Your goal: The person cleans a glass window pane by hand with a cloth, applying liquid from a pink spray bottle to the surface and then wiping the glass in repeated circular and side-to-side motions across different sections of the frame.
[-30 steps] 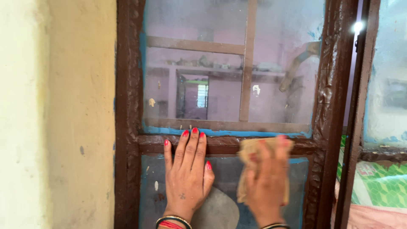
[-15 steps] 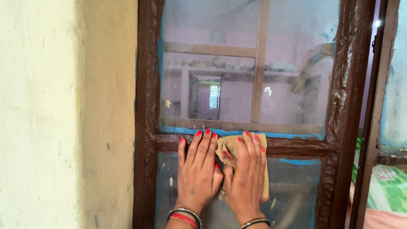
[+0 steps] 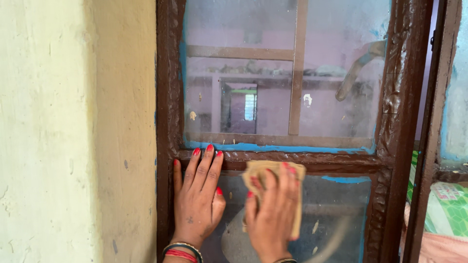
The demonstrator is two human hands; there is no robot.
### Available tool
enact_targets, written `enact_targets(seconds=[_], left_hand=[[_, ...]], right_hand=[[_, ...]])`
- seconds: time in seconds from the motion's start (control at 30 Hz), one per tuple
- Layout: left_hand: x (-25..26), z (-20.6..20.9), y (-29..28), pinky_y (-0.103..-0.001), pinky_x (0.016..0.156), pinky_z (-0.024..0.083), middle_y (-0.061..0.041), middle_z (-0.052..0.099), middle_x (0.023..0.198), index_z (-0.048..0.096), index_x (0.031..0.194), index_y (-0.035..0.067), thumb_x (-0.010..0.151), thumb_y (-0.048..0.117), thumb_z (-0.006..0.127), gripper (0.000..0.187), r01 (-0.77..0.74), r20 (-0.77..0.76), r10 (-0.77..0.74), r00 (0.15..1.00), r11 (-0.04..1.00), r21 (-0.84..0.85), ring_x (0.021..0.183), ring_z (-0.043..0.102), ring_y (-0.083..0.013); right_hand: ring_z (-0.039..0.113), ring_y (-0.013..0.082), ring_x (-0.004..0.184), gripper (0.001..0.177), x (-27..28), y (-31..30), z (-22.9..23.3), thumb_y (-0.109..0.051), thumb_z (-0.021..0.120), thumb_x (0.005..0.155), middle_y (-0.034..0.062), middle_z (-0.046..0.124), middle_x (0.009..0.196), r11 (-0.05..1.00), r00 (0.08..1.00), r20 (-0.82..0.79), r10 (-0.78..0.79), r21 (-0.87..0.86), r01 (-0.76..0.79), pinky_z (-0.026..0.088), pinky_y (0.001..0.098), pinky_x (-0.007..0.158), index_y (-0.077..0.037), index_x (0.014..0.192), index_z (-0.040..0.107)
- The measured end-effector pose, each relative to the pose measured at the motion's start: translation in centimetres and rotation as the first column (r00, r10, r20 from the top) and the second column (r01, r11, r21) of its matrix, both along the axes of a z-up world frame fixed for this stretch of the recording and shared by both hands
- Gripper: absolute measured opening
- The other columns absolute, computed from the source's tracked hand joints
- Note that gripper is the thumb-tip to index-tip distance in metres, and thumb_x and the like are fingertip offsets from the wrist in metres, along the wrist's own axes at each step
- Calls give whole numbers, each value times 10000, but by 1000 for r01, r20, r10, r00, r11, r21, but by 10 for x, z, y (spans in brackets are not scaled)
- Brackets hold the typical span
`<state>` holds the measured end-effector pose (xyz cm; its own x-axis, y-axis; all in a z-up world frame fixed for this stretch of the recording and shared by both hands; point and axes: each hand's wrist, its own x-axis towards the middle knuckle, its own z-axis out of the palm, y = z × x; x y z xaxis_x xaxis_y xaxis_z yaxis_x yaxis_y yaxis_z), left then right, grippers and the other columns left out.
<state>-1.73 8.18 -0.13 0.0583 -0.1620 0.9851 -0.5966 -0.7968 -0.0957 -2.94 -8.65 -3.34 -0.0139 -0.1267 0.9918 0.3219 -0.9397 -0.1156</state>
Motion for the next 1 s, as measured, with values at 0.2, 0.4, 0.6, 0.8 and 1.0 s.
enact_targets(seconds=[0.2, 0.4, 0.6, 0.8, 1.0], left_hand=[[-5, -3, 16, -590, 1200, 188, -107, 383, 1604, 425, 1514, 67, 773, 175, 535, 757, -49, -4, 50, 999, 995, 90, 1491, 326, -303], [-6, -8, 16, -570, 1209, 194, -139, 379, 1607, 420, 1504, 29, 763, 162, 534, 761, 42, 4, -42, 999, 996, 73, 1499, 313, -331], [-7, -7, 17, -545, 1230, 227, -133, 431, 1600, 483, 1485, 46, 769, 114, 498, 719, 91, -26, -91, 996, 995, 27, 1504, 360, -334], [-19, -10, 27, -541, 1227, 242, -155, 427, 1600, 478, 1480, 18, 811, 119, 472, 677, 147, -55, -148, 988, 989, -11, 1503, 349, -371], [-23, -25, 34, -573, 1241, 179, -209, 414, 1600, 466, 1498, 2, 868, 166, 450, 650, 144, -36, -149, 988, 983, -115, 1525, 307, -412]], right_hand=[[331, 437, 1452, 607, -4, -25, -1, -185, 700, 806, 234, 395, 1526, 985, 997, -77, -18, -174, 4, 232, 565, 1199, -43, 1367, 516], [316, 407, 1495, 610, -4, -23, -17, -169, 669, 837, 220, 369, 1575, 990, 994, -50, -100, 97, 104, 222, 555, 1221, -43, 1403, 477], [286, 388, 1490, 648, 2, 51, -10, -163, 670, 811, 190, 388, 1546, 995, 992, -124, -17, -96, 5, 172, 550, 1216, -44, 1417, 473], [288, 369, 1497, 612, -4, 30, -8, -158, 617, 854, 179, 381, 1560, 977, 989, -146, 15, -207, -45, 167, 543, 1229, -62, 1441, 471], [245, 398, 1496, 611, -6, 39, -24, -186, 600, 878, 202, 331, 1577, 999, 993, -113, 28, -42, -33, 138, 562, 1218, -28, 1446, 442]])
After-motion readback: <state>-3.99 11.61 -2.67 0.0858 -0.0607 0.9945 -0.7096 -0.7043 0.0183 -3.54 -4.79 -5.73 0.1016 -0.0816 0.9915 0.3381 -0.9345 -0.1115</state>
